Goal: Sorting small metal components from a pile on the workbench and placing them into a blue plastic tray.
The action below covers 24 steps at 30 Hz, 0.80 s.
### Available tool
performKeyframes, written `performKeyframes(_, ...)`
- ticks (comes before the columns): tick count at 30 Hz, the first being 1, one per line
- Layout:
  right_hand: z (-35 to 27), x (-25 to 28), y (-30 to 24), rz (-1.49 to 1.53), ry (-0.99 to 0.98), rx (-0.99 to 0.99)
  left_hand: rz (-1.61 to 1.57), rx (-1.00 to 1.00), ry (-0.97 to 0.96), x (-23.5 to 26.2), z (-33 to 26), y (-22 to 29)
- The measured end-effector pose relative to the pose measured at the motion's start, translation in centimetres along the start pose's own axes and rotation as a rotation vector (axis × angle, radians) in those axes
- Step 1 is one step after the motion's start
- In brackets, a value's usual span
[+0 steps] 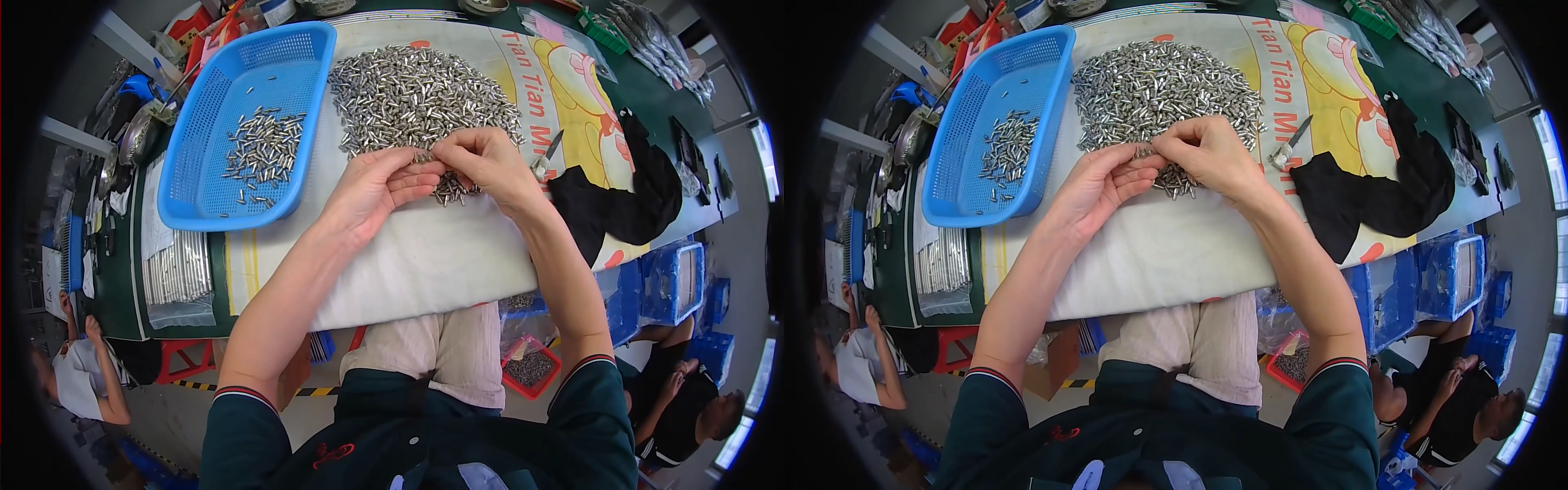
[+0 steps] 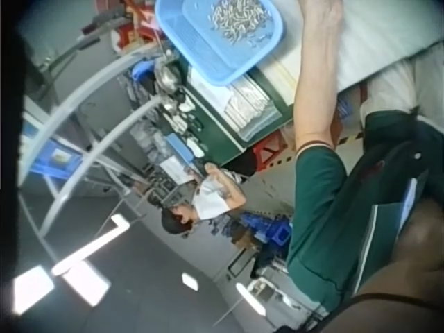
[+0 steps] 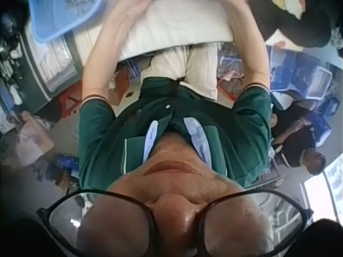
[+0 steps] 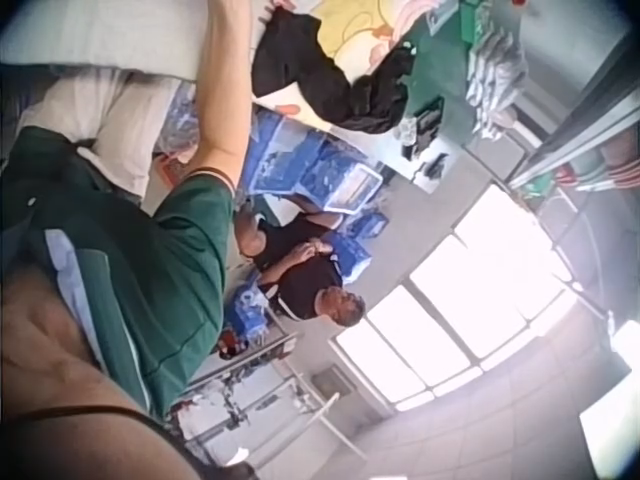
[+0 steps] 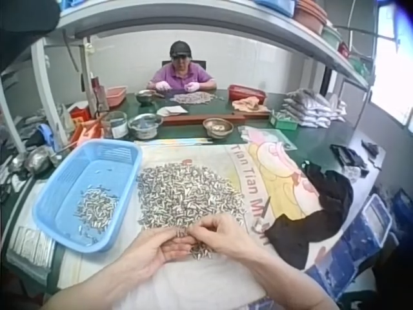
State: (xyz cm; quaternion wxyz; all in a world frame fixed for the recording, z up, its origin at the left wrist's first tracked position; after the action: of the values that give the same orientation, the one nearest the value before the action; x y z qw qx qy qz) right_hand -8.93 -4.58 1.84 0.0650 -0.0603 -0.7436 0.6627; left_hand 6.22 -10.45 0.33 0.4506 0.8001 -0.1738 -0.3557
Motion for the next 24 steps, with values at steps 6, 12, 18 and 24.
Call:
performKeyframes(6,-0.09,0.08,0.00,-0.011,0.010,-0.012,-0.014,0.006,0.000,-0.02,0.02,-0.05)
performKeyframes(12,-0.18,0.06,-0.27,-0.037,0.014,-0.009,-0.013,0.013,0.003,-0.02,0.04,0.01)
performKeyframes(18,-0.26,-0.08,-0.59,-0.095,0.014,0.014,-0.005,0.010,0.003,-0.16,-0.05,0.03)
performKeyframes(24,-0.20,-0.26,-0.35,-0.104,0.036,0.082,-0.021,0.011,-0.012,-0.06,-0.05,-0.05)
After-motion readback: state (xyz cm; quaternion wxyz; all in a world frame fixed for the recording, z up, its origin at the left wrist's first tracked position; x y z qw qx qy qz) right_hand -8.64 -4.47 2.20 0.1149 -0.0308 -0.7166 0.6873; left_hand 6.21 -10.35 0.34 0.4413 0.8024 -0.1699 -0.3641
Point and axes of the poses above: each hand's wrist, its own z-axis towards the middle knuckle, its own x-axis out of the back of the hand, y = z × x, the point moved 2 cm from there along z, towards the middle knuckle, and after that the axes turned 11 degrees about z, right-handed, at the moved point
